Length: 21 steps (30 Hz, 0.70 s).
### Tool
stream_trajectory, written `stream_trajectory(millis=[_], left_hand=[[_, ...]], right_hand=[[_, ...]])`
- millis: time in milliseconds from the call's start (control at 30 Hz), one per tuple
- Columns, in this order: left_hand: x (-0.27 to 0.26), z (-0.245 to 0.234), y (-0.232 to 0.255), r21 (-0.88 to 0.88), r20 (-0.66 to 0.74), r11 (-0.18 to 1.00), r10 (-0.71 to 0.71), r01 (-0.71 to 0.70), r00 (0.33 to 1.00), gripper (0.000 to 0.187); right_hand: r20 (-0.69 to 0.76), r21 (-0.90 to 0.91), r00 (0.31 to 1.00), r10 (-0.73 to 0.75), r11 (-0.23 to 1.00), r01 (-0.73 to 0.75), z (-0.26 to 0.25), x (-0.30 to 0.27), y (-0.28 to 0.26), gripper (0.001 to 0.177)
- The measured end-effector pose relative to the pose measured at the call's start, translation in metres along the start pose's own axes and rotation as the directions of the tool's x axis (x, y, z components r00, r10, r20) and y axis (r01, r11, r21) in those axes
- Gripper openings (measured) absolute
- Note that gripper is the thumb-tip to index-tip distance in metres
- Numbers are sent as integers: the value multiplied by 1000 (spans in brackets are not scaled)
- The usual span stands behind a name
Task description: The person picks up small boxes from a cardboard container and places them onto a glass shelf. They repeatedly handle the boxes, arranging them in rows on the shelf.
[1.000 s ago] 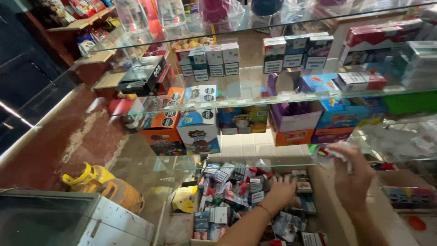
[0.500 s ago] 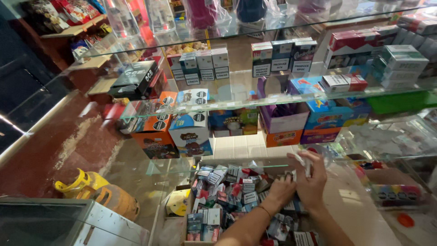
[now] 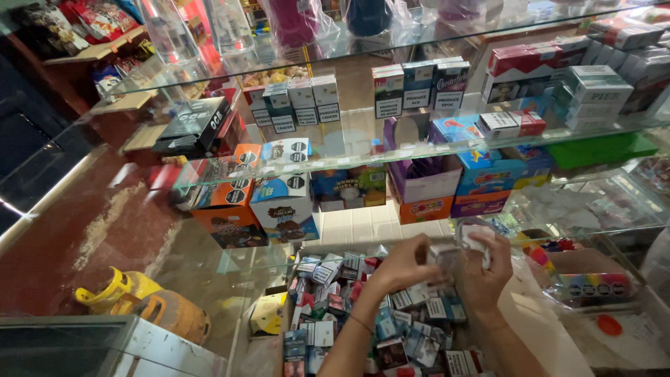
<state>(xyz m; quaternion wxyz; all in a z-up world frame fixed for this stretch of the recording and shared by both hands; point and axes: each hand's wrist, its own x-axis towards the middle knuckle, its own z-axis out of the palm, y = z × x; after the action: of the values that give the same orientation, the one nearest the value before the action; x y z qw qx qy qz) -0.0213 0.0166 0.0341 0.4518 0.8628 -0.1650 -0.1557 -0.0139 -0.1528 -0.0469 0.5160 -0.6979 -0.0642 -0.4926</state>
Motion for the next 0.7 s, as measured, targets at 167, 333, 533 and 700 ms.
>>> stream_trajectory(millis=[167, 333, 533, 700], left_hand=[[11, 21, -6, -749, -145, 663, -141, -15, 979, 66], [17, 40, 2, -833, -178, 543, -74, -110, 981, 88], [35, 34, -31, -970, -217, 156, -194, -188, 957, 75], [40, 34, -49, -946, -200, 292, -188, -139, 962, 66]], right_hand=[[4, 44, 997, 74, 996, -74, 5, 5, -26, 28], [234, 5, 972, -34, 999, 33, 18, 14, -73, 52], [677, -33, 641, -362, 855, 518, 31, -28, -22, 79], [607, -243, 703, -371, 755, 608, 35, -32, -20, 96]])
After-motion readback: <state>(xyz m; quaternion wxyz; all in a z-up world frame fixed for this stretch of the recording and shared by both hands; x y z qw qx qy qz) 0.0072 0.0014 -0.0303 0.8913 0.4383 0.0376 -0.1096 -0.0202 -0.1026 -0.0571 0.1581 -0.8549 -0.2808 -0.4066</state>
